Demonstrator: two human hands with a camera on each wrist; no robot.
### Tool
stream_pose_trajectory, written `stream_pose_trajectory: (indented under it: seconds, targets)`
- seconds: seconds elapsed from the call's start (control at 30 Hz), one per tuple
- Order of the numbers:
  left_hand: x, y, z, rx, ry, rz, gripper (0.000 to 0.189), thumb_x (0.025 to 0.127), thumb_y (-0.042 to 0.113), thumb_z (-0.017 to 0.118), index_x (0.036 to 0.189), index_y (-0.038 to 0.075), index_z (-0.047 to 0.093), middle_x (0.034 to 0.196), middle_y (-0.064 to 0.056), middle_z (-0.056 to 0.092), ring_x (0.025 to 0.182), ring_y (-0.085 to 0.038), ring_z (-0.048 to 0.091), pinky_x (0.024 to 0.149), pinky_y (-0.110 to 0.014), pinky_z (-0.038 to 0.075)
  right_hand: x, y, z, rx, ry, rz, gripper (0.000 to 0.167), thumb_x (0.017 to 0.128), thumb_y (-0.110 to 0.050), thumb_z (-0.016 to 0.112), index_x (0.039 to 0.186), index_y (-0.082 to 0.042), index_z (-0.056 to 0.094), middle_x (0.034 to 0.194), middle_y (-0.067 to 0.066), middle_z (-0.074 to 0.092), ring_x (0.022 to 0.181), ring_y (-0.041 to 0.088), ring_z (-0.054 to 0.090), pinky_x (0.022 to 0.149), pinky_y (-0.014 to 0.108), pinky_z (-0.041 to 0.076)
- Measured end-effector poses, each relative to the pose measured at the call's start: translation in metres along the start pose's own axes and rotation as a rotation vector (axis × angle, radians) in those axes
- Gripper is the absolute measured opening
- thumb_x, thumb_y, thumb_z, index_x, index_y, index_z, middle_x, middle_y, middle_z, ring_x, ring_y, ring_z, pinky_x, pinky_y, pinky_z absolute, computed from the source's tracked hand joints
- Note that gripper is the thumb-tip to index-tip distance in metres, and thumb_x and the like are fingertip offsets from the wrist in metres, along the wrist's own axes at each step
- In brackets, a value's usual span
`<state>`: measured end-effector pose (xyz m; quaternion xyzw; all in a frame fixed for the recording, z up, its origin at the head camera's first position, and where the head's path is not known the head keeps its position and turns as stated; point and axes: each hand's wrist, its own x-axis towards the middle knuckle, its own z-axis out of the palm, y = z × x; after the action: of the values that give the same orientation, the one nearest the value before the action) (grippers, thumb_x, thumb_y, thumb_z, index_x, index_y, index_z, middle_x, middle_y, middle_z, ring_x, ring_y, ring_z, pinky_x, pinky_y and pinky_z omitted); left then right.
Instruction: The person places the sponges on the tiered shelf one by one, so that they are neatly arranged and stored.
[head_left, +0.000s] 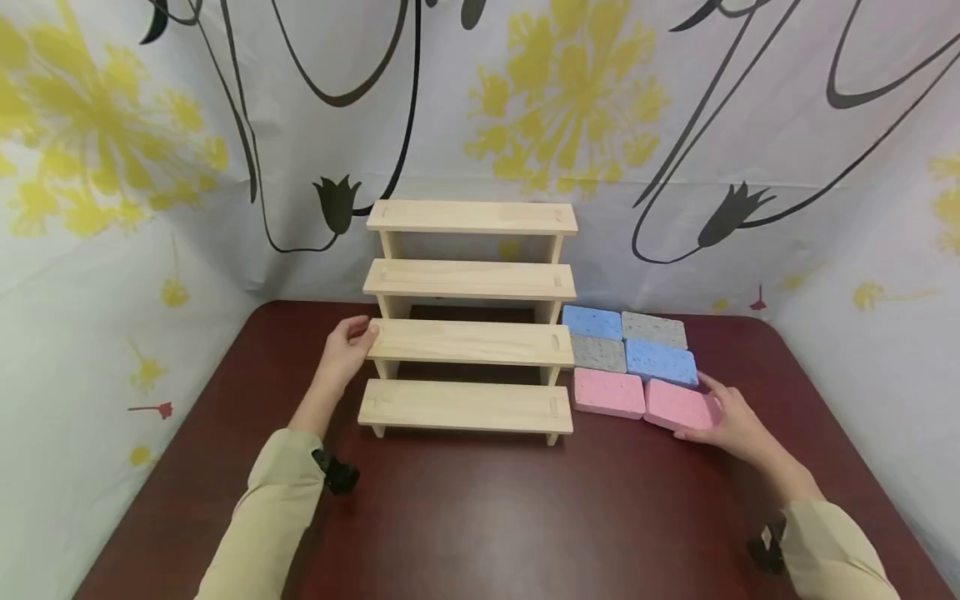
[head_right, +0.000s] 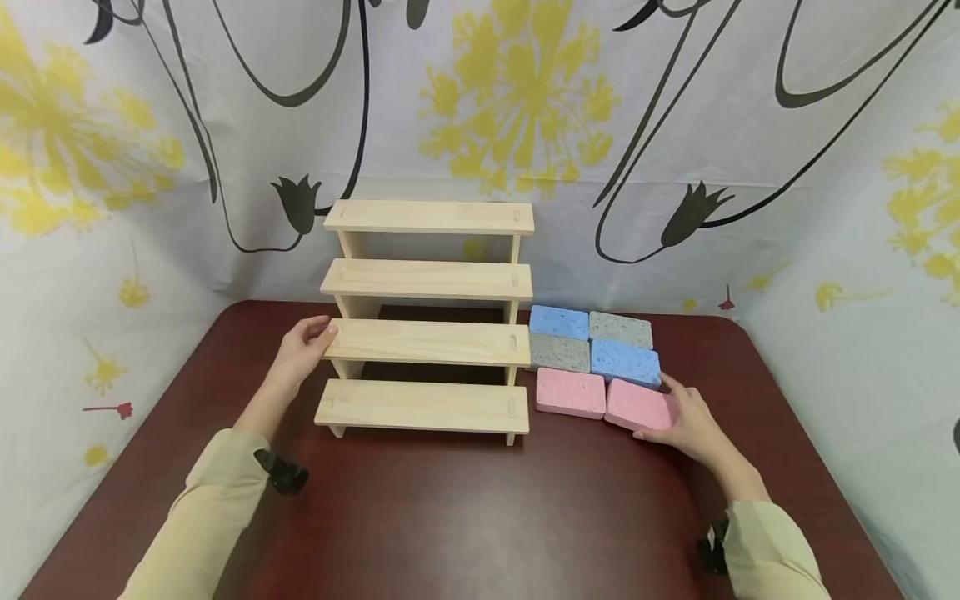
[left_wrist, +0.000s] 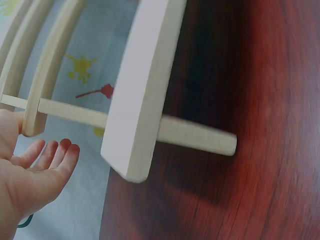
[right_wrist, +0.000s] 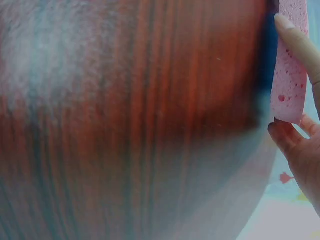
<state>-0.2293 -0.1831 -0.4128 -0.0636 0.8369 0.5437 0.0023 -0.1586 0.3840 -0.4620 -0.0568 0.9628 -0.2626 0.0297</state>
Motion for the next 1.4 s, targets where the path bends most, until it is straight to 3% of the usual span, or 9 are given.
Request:
stream_pose_trajectory:
  seconds: [0.1,0.17,0.4,0.53,0.97,1.27,1.4]
  targets:
    - [-0.002,-0.002,0.004,-0.097,0.014,-0.082,0.05,0.095,0.026,0.048,0.137,0.001,0.036,0.139,-0.021,0.039,0.126,-0.032,0.041,0.105,-0.042,0.039,-0.005,-0.005,-0.004,-0.036,0.008,-0.016,0.09,0.064,-0.039,0.081,0.131,0.005,0.04,0.115,0.031,0.039,0.1,0.037,0.037,0.075,0.048,0.042]
    - [-0.002,-0.001,0.006,-0.127,0.014,-0.102,0.049,0.095,0.026,0.048,0.136,0.001,0.037,0.138,-0.021,0.04,0.125,-0.031,0.043,0.104,-0.041,0.039,-0.005,-0.009,-0.009,-0.045,0.021,-0.027,0.084,0.063,-0.039,0.082,0.125,0.004,0.046,0.111,0.028,0.041,0.097,0.034,0.038,0.072,0.041,0.04]
    - [-0.006,0.004,0.011,-0.275,-0.045,-0.128,0.048,0.097,0.023,0.042,0.139,0.002,0.031,0.135,-0.024,0.041,0.116,-0.031,0.047,0.102,-0.043,0.042,0.0,-0.029,-0.028,-0.055,0.078,-0.101,0.08,0.062,-0.034,0.083,0.123,0.003,0.047,0.107,0.027,0.043,0.092,0.032,0.04,0.066,0.033,0.039]
    - [-0.007,0.004,0.013,-0.314,-0.052,-0.137,0.047,0.098,0.021,0.04,0.139,0.002,0.03,0.136,-0.024,0.039,0.118,-0.032,0.046,0.104,-0.044,0.039,0.01,-0.045,-0.031,-0.033,0.144,-0.149,0.079,0.06,-0.031,0.085,0.121,0.003,0.048,0.107,0.026,0.041,0.094,0.032,0.038,0.066,0.03,0.036]
    - [-0.005,0.007,0.01,-0.318,-0.009,-0.176,0.045,0.098,0.021,0.039,0.139,0.004,0.031,0.14,-0.022,0.038,0.123,-0.033,0.044,0.105,-0.047,0.037,0.062,-0.123,-0.046,-0.008,0.325,-0.317,0.079,0.059,-0.018,0.086,0.122,0.004,0.043,0.114,0.026,0.038,0.102,0.037,0.034,0.069,0.039,0.035]
    - [-0.007,0.008,0.01,-0.375,-0.002,-0.203,0.045,0.099,0.021,0.038,0.14,0.003,0.031,0.14,-0.022,0.037,0.124,-0.032,0.043,0.106,-0.046,0.036,0.078,-0.162,-0.048,0.022,0.491,-0.451,0.081,0.053,-0.003,0.086,0.122,0.005,0.044,0.118,0.029,0.037,0.108,0.042,0.032,0.076,0.051,0.034]
    - [-0.007,0.011,0.012,-0.377,-0.002,-0.208,0.044,0.099,0.02,0.036,0.14,0.003,0.03,0.14,-0.022,0.037,0.124,-0.034,0.043,0.107,-0.047,0.035,0.083,-0.178,-0.052,0.022,0.518,-0.462,0.081,0.057,-0.001,0.085,0.127,0.004,0.044,0.121,0.029,0.036,0.112,0.043,0.031,0.079,0.055,0.034]
